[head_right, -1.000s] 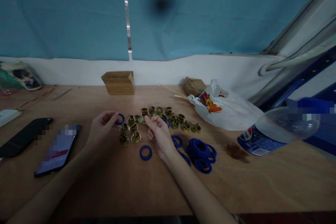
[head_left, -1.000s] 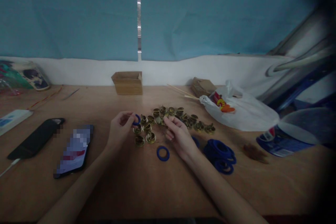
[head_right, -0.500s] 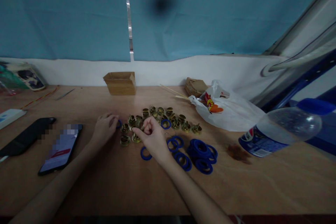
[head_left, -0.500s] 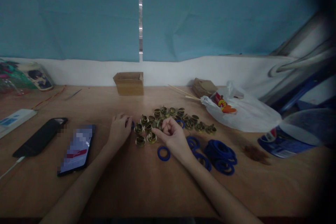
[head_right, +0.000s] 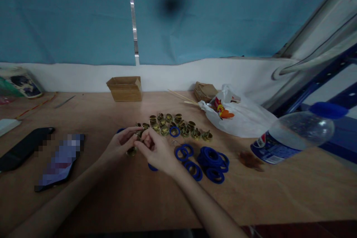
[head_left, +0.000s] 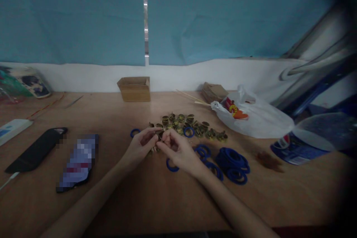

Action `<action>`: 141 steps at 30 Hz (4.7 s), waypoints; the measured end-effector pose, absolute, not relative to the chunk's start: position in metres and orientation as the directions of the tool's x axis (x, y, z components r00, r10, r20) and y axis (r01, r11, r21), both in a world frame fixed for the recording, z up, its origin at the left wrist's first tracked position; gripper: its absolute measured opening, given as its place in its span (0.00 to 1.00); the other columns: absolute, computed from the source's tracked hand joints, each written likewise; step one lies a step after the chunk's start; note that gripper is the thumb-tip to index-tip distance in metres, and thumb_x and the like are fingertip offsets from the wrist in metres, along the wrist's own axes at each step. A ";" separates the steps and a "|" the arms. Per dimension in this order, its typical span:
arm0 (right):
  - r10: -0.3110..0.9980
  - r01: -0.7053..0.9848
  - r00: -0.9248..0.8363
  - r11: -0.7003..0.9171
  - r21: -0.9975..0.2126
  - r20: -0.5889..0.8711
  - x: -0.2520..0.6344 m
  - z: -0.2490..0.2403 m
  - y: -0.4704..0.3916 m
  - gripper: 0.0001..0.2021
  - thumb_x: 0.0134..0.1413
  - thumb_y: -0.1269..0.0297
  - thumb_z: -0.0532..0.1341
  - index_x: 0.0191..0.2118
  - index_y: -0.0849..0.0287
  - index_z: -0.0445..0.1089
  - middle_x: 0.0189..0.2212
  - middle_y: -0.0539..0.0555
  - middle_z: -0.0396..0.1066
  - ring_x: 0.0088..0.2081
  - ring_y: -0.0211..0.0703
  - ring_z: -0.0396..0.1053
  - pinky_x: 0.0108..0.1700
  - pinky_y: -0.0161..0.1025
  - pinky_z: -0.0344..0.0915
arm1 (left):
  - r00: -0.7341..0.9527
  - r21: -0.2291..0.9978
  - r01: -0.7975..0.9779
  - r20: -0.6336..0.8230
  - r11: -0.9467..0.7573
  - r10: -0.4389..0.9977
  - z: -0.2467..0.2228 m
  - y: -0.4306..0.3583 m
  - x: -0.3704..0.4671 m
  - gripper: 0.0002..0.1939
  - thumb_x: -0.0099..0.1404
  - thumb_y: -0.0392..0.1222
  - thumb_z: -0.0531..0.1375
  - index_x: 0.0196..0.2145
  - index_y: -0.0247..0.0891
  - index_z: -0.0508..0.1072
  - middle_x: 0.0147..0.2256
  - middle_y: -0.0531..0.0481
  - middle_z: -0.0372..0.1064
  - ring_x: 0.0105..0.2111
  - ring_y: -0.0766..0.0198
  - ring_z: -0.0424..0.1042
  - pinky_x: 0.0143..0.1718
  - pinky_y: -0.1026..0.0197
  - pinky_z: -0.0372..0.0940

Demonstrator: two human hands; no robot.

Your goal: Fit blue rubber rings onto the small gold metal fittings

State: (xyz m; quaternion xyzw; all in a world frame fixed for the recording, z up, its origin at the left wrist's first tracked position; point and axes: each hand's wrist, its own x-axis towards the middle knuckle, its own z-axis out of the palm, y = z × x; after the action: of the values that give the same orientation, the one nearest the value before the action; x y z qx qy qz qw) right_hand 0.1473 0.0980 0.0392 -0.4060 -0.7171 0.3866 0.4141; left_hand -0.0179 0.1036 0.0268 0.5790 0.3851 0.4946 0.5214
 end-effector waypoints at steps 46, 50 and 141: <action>0.981 0.902 -0.114 0.168 -0.397 0.156 0.171 0.042 0.113 0.06 0.59 0.63 0.57 0.36 0.58 0.68 0.27 0.58 0.75 0.31 0.47 0.73 0.32 0.37 0.58 | -0.187 0.558 0.793 0.606 -0.245 0.773 0.031 0.129 -0.066 0.17 0.60 0.45 0.60 0.47 0.39 0.72 0.37 0.47 0.72 0.29 0.62 0.70 0.33 0.61 0.63; 0.982 0.941 -0.041 0.099 -0.322 0.183 0.170 0.044 0.112 0.07 0.60 0.65 0.54 0.38 0.60 0.68 0.29 0.57 0.74 0.32 0.47 0.72 0.33 0.37 0.59 | -0.155 0.278 0.960 0.445 0.028 0.882 0.023 0.139 -0.082 0.15 0.64 0.48 0.54 0.42 0.37 0.73 0.39 0.42 0.72 0.36 0.53 0.72 0.35 0.58 0.63; 0.782 0.932 0.133 0.111 -0.346 0.608 0.249 0.077 0.023 0.18 0.61 0.52 0.51 0.47 0.57 0.69 0.42 0.60 0.74 0.43 0.54 0.72 0.44 0.50 0.68 | 0.474 0.306 0.742 0.388 -0.596 0.790 -0.014 0.154 -0.079 0.18 0.67 0.44 0.55 0.54 0.41 0.69 0.51 0.41 0.68 0.53 0.54 0.65 0.54 0.49 0.60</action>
State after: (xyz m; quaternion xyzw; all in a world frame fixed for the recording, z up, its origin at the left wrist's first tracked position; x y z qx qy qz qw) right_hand 0.2487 0.0231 0.0768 -0.6588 -0.6505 -0.1026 0.3638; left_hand -0.0793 0.1539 -0.0145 0.8572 0.4470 0.2513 0.0476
